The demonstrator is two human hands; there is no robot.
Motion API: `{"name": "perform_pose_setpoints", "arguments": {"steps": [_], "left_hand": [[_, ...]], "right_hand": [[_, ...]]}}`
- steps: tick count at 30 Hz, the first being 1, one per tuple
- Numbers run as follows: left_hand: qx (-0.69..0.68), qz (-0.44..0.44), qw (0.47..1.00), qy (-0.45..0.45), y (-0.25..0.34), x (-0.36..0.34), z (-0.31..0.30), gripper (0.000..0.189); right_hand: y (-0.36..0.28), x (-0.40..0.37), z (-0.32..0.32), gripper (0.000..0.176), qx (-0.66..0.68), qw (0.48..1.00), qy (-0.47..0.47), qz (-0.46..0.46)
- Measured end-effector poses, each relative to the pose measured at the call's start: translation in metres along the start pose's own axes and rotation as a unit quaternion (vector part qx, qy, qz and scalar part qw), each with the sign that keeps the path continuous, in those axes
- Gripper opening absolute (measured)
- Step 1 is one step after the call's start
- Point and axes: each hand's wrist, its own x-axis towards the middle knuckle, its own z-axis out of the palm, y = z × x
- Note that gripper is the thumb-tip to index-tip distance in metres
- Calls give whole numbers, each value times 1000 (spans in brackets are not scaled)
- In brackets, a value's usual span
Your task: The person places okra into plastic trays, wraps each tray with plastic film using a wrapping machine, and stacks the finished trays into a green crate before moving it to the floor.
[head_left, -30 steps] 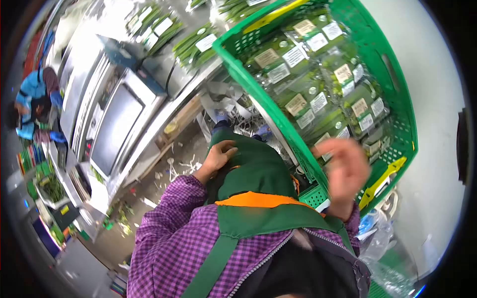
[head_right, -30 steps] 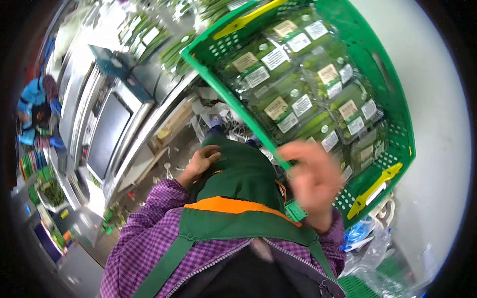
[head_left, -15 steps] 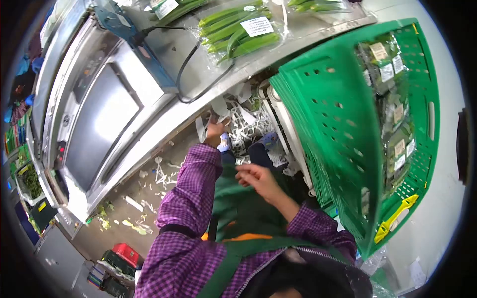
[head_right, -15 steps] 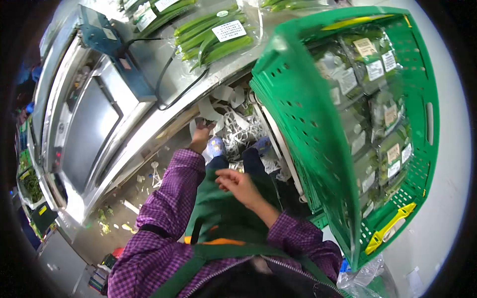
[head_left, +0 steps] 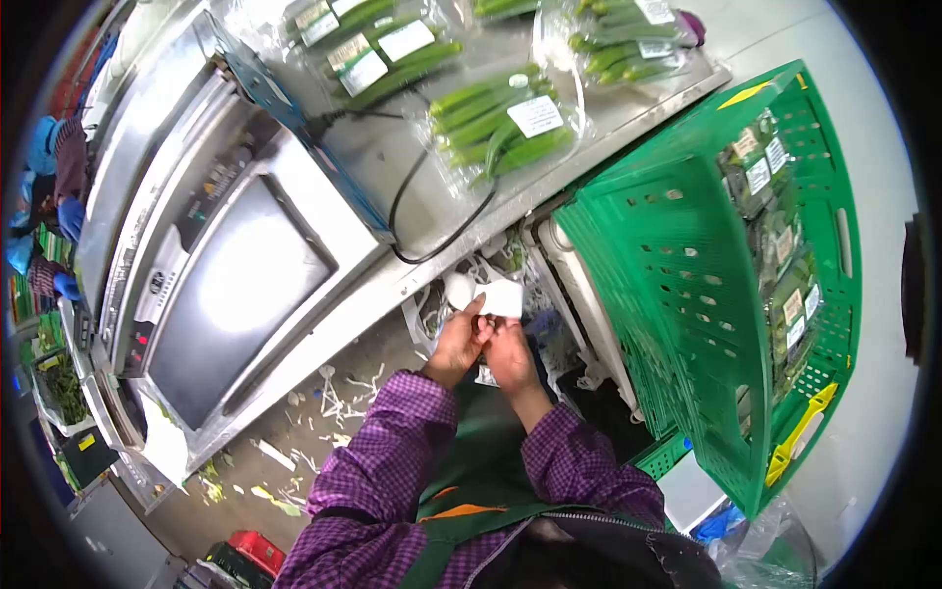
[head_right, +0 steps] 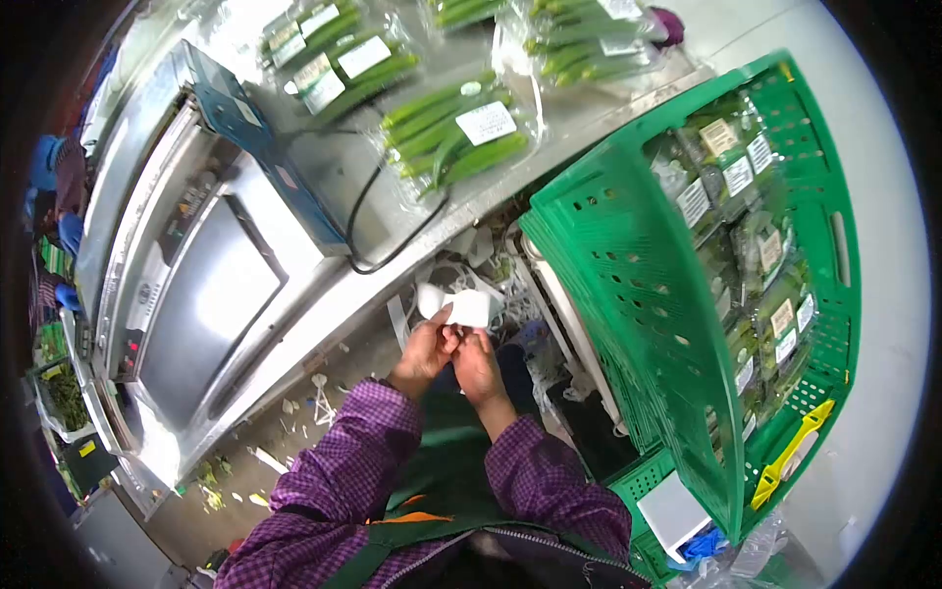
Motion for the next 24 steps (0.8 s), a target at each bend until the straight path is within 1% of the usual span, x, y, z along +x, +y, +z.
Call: {"name": "perform_pose_setpoints", "arguments": {"steps": [1,2,3,5,6,7,8,9,10,11,13,14,16,17,19,20,21,22,23,24], "left_hand": [[11,19,1000,21,3,-11,11,16],[45,36,998,26,7,-21,21,16],[63,28,997,47,9,-30,31,16],[111,25,993,43,12,-45,43,15],[108,37,993,37,12,-51,49,17],[110,43,993,30,14,-56,51,17],[121,51,991,37,16,-56,51,18],[133,51,989,47,16,-56,48,19],[122,52,990,55,16,-51,41,20],[117,49,990,65,18,-50,38,19],[138,54,983,108,18,-54,35,19],[140,56,982,112,18,-61,33,19],[175,47,974,139,22,-69,35,18],[172,55,971,158,23,-72,34,16],[164,63,969,175,28,-80,27,14],[160,67,967,185,32,-84,21,14],[154,71,966,195,40,-91,13,14],[167,82,961,205,44,-84,-13,20],[161,68,964,201,51,-91,-26,21],[187,64,959,202,59,-92,-41,20]], "right_hand": [[-20,-3,36,49,-4,999,14,-44],[-32,-5,53,52,-39,998,2,-51],[-35,-9,65,52,-40,998,-5,-57],[-36,-18,83,45,-156,982,42,-95],[-29,-18,80,30,-176,978,76,-84],[-26,-17,87,24,-191,972,100,-98],[-25,-11,80,28,-102,988,93,-65],[-24,-9,69,33,-10,995,92,-28],[-28,-7,65,41,70,995,66,-1],[-27,-6,61,43,139,982,125,-11],[-30,-1,50,41,182,970,162,-19],[-26,-1,38,41,185,969,161,-16],[-26,14,24,45,246,947,204,-1],[-23,18,21,45,252,947,200,3],[-17,34,19,45,314,938,142,-26],[-20,38,15,41,310,934,169,-52],[-27,37,10,39,368,914,160,-63],[-40,27,15,38,330,923,177,-89],[-56,18,22,37,291,931,190,-116],[-69,8,20,48,239,943,180,-143]]}}
